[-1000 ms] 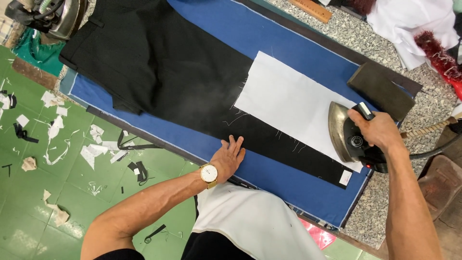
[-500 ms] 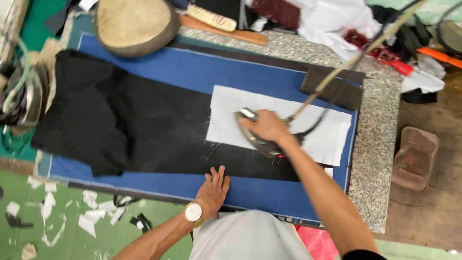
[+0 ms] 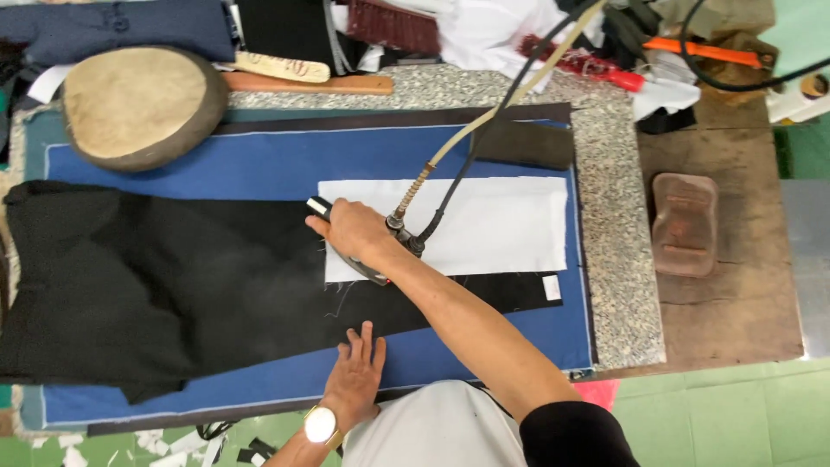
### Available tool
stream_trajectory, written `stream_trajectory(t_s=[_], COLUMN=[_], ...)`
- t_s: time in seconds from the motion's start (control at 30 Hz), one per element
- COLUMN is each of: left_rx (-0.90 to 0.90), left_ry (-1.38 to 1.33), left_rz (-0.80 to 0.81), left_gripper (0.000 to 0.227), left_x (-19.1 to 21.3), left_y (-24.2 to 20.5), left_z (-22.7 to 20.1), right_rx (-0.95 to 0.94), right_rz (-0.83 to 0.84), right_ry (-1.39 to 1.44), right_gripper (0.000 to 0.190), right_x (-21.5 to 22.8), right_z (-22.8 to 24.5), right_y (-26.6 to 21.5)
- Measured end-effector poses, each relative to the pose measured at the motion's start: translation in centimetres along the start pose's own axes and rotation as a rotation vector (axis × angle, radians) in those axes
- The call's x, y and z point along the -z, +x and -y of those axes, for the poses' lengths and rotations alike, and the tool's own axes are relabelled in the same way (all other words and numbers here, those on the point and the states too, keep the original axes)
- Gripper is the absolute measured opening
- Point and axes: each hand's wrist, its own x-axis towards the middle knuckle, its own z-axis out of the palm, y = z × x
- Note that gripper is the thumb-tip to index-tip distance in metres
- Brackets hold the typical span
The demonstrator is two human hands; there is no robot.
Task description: The person irons a black pair of trousers laid on a blue ironing board, using a steam iron and a white pressing cloth. They repeatedly move the cloth and a small wooden block to press different sections of the fabric, then remove the cloth at the end.
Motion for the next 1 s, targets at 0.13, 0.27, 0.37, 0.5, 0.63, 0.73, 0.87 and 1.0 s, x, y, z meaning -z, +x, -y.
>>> stream_trajectory(t_s=[0.13, 0.27, 0.37, 0.5, 0.63, 0.73, 0.87, 1.0], left_rx=[0.003, 0.017, 0.021, 0.039, 0.049, 0.048, 0.062, 0.058], left_ry=[-0.006, 0.01, -0.01, -0.034, -0.023, -0.024, -0.028, -0.034], left_rz=[0.018, 0.013, -0.004, 0.031, 0.052, 0.027, 0.064, 0.086], left_gripper=[0.118, 0.122, 0.12, 0.118, 0.12, 0.121, 0.122, 0.12], left_x=[0.4, -0.2, -0.2, 0.7, 0.8, 0.2, 0.5, 1.0], left_y=[-0.5, -0.3, -0.4, -0.7, -0.6, -0.1, -0.1, -0.3], left_z=[0.2, 0.3, 0.3, 0.1, -0.1, -0.1, -0.2, -0.2], right_rx=[0.046, -0.073, -0.146, -0.294, -0.383, -0.337, -0.304, -0.313], right_rz=[-0.043, -0.022, -0.045, -0.127, -0.194, -0.361, -0.353, -0.276], right_ry=[-0.03, -0.01, 0.008, 0.072, 0.144, -0.092, -0.07, 0.003], right_gripper=[0.058, 0.052, 0.048, 0.047, 0.048, 0.067, 0.066, 0.062], right_x=[0.3, 3.4, 6.0, 9.6, 13.3, 13.9, 14.6, 15.3], right_z=[-3.1, -6.2, -10.0, -16.8, -22.9, -29.5, -31.8, -29.9], right_y=[-0.6, -3.7, -5.3, -6.2, -7.6, -5.9, -6.0, -6.6])
